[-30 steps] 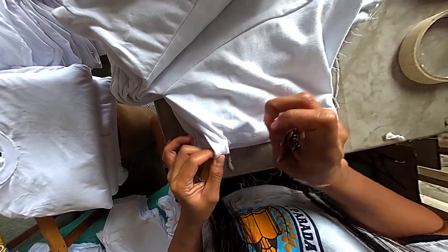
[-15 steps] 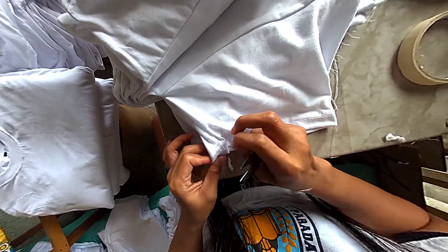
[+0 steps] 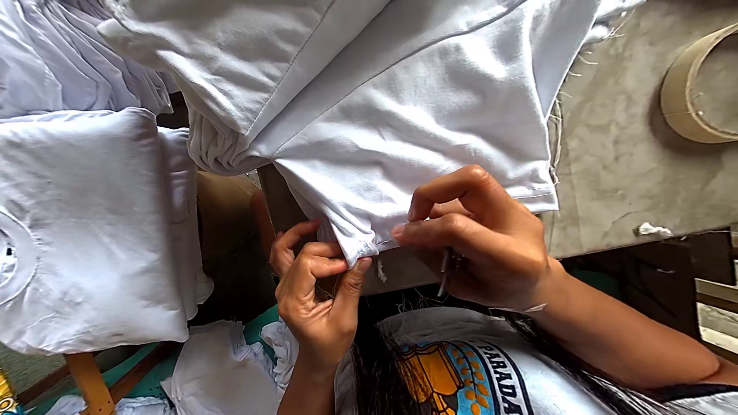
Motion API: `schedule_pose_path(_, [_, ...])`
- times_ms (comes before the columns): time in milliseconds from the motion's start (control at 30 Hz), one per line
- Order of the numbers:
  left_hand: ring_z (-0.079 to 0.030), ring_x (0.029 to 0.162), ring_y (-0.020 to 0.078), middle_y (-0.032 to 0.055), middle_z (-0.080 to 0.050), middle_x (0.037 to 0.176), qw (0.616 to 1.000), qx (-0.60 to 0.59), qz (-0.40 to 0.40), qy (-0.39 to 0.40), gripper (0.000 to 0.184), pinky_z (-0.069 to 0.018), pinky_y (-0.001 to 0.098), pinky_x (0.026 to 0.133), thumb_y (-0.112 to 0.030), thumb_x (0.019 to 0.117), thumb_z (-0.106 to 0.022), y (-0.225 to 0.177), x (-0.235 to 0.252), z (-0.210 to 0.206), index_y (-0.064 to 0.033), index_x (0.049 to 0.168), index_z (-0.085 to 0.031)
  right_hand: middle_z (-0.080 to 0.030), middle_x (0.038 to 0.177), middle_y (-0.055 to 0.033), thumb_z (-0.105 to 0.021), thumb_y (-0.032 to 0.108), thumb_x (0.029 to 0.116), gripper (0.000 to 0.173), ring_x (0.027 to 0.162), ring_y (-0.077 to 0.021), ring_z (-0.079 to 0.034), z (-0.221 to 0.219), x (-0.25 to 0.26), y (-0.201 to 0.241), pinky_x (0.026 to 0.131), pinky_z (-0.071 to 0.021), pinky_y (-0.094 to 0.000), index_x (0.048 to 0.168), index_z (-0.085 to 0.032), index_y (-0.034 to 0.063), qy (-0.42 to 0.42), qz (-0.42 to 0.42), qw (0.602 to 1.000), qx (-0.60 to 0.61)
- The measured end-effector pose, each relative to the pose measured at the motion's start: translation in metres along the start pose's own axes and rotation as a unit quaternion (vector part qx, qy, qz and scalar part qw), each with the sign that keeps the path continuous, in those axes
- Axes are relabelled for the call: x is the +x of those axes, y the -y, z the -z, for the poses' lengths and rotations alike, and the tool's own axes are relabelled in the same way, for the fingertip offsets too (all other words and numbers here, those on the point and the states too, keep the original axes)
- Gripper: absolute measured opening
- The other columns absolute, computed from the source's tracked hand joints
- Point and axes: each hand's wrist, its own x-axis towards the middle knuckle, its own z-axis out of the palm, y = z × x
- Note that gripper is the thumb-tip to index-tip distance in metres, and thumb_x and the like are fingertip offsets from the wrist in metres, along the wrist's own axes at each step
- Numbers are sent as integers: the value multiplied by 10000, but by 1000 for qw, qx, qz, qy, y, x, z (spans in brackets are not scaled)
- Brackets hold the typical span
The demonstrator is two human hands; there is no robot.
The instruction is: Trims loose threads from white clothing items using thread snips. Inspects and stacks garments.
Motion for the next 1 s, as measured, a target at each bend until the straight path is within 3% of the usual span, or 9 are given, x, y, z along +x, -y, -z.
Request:
schedule_pose_path(133, [-587, 1213, 77, -126, -716, 912, 1000, -4, 3, 4, 99, -351, 300, 1154, -233, 897, -771, 0, 0, 0, -205, 886, -676, -555, 1045, -91, -613, 156, 983, 145, 710, -26, -485, -4, 4, 4, 588, -377, -110, 1080, -633, 49, 3, -13, 998, 55])
schedule_pose_path(300, [-575, 1228, 78, -138, -713, 912, 1000, -1, 2, 4, 89, -341, 297, 1156, -237, 897, -763, 1, 0, 1, -215, 895, -677, -643, 1057, -155, -602, 35, 936, 78, 617, -68, -498, -14, 4, 6, 506, -361, -172, 928, -677, 55, 6, 1, 1000, 15])
schedule_pose_path(400, [-579, 1229, 76, -137, -713, 913, 1000, 4, 3, 4, 106, -348, 301, 1159, -243, 898, -772, 0, 0, 0, -211, 890, -671, -605, 1004, -129, -549, 33, 955, 70, 713, -99, -536, -11, 5, 3, 542, -380, -181, 969, -615, 50, 5, 15, 1000, -11])
schedule_pose_path(500, [-573, 1232, 81, -133, -709, 918, 1000, 6, 3, 3, 108, -336, 310, 1165, -250, 896, -768, -1, 1, -1, -211, 878, -670, -577, 1000, -112, -529, 60, 977, 48, 702, -88, -508, -7, 7, 1, 536, -355, -181, 989, -576, 57, 9, 16, 1000, -21])
schedule_pose_path(600, [-574, 1229, 71, -140, -712, 927, 1000, 6, 5, 3, 105, -347, 298, 1155, -261, 897, -766, 0, 0, 0, -217, 886, -671, -614, 1062, -134, -584, 121, 1005, 121, 633, -79, -493, -11, 7, 3, 506, -352, -191, 1058, -674, 60, 20, 15, 1000, -3])
schedule_pose_path(667, [-571, 1232, 77, -138, -708, 924, 1000, 5, 4, 3, 93, -354, 293, 1150, -245, 894, -759, 0, 0, 0, -215, 891, -671, -638, 1057, -146, -596, 80, 971, 99, 571, -75, -439, -16, 5, 3, 472, -300, -207, 972, -694, 67, 17, 14, 1000, -4])
schedule_pose_path(733, [-574, 1230, 81, -136, -708, 920, 1000, 8, 3, 3, 95, -342, 308, 1159, -243, 893, -762, 0, -1, 0, -217, 889, -671, -646, 1008, -143, -581, 45, 945, 88, 580, -88, -473, -16, 5, 2, 470, -317, -207, 928, -667, 58, 15, 19, 999, -23])
schedule_pose_path(933, [-584, 1216, 80, -132, -716, 916, 1000, 22, -12, 7, 69, -316, 337, 1173, -232, 910, -745, 1, 0, 0, -207, 893, -683, -634, 985, -160, -524, 31, 953, 115, 545, -120, -458, -15, 6, 0, 442, -284, -247, 950, -639, 37, 37, 39, 996, -77])
schedule_pose_path(1000, [-591, 1209, 86, -127, -715, 916, 1000, 10, -18, -3, 82, -350, 320, 1158, -198, 902, -754, 1, -1, 0, -198, 889, -673, -648, 999, -168, -512, 37, 973, 145, 528, -143, -466, -13, 5, -1, 434, -295, -268, 967, -657, 35, 48, 38, 991, -119])
